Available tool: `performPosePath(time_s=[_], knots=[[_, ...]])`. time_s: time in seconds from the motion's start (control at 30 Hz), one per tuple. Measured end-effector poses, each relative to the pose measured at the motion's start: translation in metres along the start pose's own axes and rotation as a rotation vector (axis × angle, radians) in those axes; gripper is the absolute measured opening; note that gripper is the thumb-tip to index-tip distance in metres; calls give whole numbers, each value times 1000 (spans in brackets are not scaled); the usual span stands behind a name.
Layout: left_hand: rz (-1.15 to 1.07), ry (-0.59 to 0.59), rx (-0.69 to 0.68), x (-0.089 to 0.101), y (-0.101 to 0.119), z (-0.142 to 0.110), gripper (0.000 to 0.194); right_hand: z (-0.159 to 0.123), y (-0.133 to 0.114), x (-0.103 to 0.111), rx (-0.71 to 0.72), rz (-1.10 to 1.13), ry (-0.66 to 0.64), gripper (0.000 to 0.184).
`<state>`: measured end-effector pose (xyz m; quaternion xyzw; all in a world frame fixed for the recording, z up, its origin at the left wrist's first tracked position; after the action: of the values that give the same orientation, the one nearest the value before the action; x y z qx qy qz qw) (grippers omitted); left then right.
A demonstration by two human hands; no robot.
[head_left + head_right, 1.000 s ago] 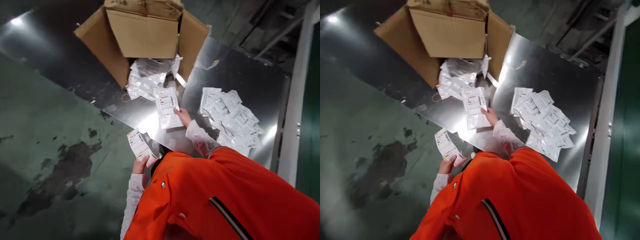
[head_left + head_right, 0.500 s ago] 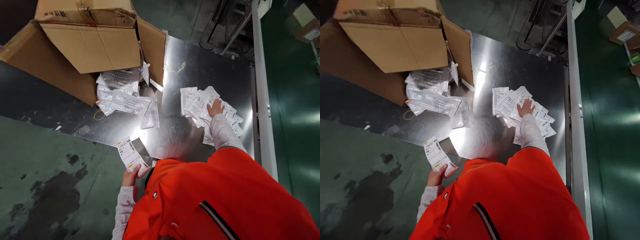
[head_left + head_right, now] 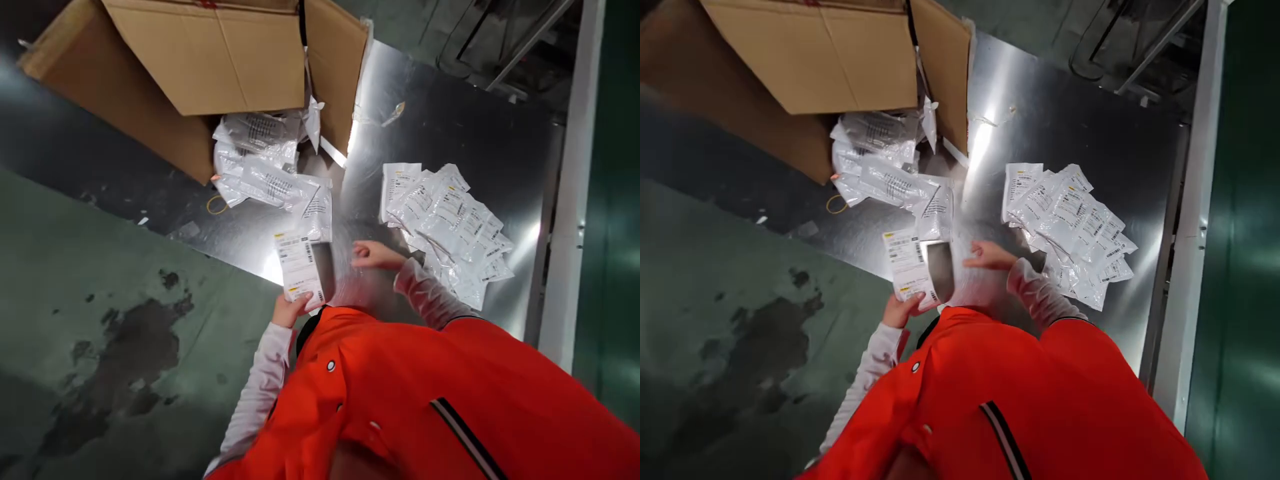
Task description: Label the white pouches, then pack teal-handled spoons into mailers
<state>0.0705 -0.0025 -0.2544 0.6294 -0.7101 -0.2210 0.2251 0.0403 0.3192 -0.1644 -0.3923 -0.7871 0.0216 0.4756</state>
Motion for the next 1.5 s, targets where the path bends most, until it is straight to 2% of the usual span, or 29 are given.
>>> performPosePath(time_s=[0.03,0.1,0.13,0.2,0.3,0.4,0.47,0.53,0.6,0.67,0.77,0.87,0.97,1.03,1.1,1.17,1.27,1.33,1.37,1.43,1.5], knots=[[4,-73,-9,-12,10,-2,52,-10,-18,-33,56,97,-81,72],[18,-225,-36,-33,30,-4,53,-27,-41,-81,80,507,-59,65],[-4,-255,-65,-40,39,-3,55,-33,-45,-97,66,656,-23,60],[-116,-204,-125,-46,55,5,60,-40,-46,-113,23,772,-11,55],[-271,-66,-134,-51,66,22,55,-28,-41,-109,4,657,-47,55],[-286,-76,-87,-62,64,34,47,10,-40,-81,54,582,59,54],[-298,-74,-71,-69,60,39,44,44,-45,-66,182,482,107,48],[-319,-41,-58,-72,57,43,39,76,-53,-61,388,252,121,42],[-337,-2,-58,-67,54,44,36,98,-58,-74,591,-43,71,44],[-339,26,-68,-54,50,43,39,102,-56,-98,678,-279,7,53],[-322,61,-83,-24,40,34,40,74,-45,-134,622,-397,34,58],[-297,79,-63,2,25,21,41,26,-33,-155,596,-290,22,54],[-279,60,0,6,11,14,47,-1,-30,-147,476,14,52,43],[-269,43,37,-4,7,14,48,-2,-33,-133,324,263,36,48],[-263,32,50,-19,6,15,46,0,-42,-120,245,402,-56,52],[-255,44,49,-36,7,16,42,2,-51,-110,236,396,-109,43],[-206,135,30,-55,7,16,42,5,-55,-98,164,312,-20,28],[-166,218,-9,-61,7,17,45,8,-54,-95,98,297,10,28],[-147,222,-28,-62,7,19,45,11,-53,-93,88,293,15,29],[-146,114,-33,-63,7,24,38,25,-53,-89,135,280,46,30],[-188,-86,8,-61,4,29,33,48,-54,-84,229,239,143,27]])
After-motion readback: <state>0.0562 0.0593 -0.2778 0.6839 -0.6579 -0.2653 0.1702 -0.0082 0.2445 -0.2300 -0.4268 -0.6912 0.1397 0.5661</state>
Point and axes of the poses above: each hand's wrist, its own z-axis towards the middle knuckle, its own x-axis out of the back of the hand, y = z × x, the point moved 3 cm from there along z, towards the middle knuckle, and after that the axes turned 14 degrees about y, right-handed, at the moved point
